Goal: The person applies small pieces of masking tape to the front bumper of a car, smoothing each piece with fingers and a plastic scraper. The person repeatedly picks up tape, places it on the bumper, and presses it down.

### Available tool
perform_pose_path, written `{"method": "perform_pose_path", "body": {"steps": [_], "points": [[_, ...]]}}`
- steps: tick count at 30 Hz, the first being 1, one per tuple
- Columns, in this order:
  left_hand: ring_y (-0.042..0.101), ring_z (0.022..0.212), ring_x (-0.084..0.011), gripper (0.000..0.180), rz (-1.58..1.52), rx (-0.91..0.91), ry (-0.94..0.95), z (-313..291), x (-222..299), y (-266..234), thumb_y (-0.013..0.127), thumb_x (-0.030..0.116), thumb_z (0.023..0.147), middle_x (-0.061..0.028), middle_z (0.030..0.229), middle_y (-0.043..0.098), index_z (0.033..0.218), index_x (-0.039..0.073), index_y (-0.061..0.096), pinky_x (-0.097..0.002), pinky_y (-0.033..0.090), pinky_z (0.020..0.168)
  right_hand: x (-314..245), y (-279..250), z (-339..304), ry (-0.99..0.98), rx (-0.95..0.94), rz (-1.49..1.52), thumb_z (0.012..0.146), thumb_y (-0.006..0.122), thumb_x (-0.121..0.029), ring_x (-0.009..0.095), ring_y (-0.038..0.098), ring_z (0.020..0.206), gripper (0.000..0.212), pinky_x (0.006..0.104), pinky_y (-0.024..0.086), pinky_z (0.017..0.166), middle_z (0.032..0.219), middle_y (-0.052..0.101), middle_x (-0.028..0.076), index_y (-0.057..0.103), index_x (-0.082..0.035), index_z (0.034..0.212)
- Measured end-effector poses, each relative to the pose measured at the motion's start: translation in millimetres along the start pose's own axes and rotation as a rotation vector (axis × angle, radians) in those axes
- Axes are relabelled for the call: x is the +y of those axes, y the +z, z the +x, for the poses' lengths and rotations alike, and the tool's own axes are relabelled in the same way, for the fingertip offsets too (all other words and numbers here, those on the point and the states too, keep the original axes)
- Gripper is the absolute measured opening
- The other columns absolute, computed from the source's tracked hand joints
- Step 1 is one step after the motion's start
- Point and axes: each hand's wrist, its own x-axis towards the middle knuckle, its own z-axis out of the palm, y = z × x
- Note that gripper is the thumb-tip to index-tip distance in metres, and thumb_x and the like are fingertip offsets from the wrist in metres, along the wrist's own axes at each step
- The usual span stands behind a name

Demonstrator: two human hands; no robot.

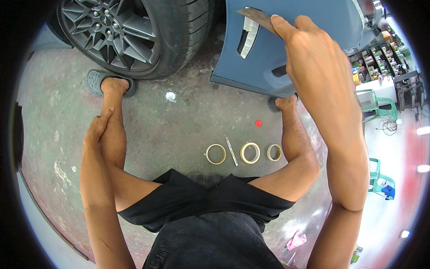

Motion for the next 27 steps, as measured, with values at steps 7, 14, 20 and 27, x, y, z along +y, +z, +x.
{"method": "perform_pose_path", "body": {"steps": [7, 14, 20, 27], "points": [[0.054, 0.135, -0.0482, 0.126, -0.01, -0.02, -0.001, -4, 4, -2, 0.057, 0.085, 0.08, -0.0424, 0.141, 0.053, 0.142, -0.024, 0.044, -0.0502, 0.04, 0.115, -4, -1, 2, 0.007, -0.009, -0.013, 0.086, 0.061, 0.005, 0.038, 0.069, 0.084, 0.049, 0.046, 0.057, 0.07, 0.095, 0.064, 0.016, 0.067, -0.008, 0.132], [0.054, 0.135, -0.0475, 0.125, -0.013, -0.015, -0.019, -7, 6, -3, 0.058, 0.085, 0.08, -0.0416, 0.142, 0.053, 0.142, -0.023, 0.045, -0.0497, 0.04, 0.115, -8, -5, -4, 0.074, -0.035, 0.014, 0.088, 0.062, 0.004, 0.038, 0.068, 0.083, 0.047, 0.0475, 0.056, 0.071, 0.094, 0.063, 0.017, 0.066, -0.007, 0.134], [0.054, 0.135, -0.048, 0.124, -0.012, -0.002, -0.019, -3, 3, -1, 0.059, 0.084, 0.08, -0.0414, 0.142, 0.053, 0.143, -0.023, 0.045, -0.0498, 0.04, 0.115, -16, -7, -3, 0.095, -0.083, -0.01, 0.096, 0.057, 0.001, 0.038, 0.066, 0.081, 0.04, 0.0481, 0.053, 0.071, 0.091, 0.061, 0.017, 0.066, -0.005, 0.135], [0.054, 0.135, -0.0486, 0.124, -0.056, 0.0, -0.006, 5, -5, 3, 0.06, 0.082, 0.08, -0.0418, 0.141, 0.053, 0.143, -0.023, 0.044, -0.0496, 0.041, 0.114, -26, -17, -20, 0.067, -0.086, 0.027, 0.096, 0.059, -0.001, 0.039, 0.066, 0.08, 0.037, 0.0479, 0.053, 0.07, 0.091, 0.062, 0.017, 0.066, -0.003, 0.132]]}}
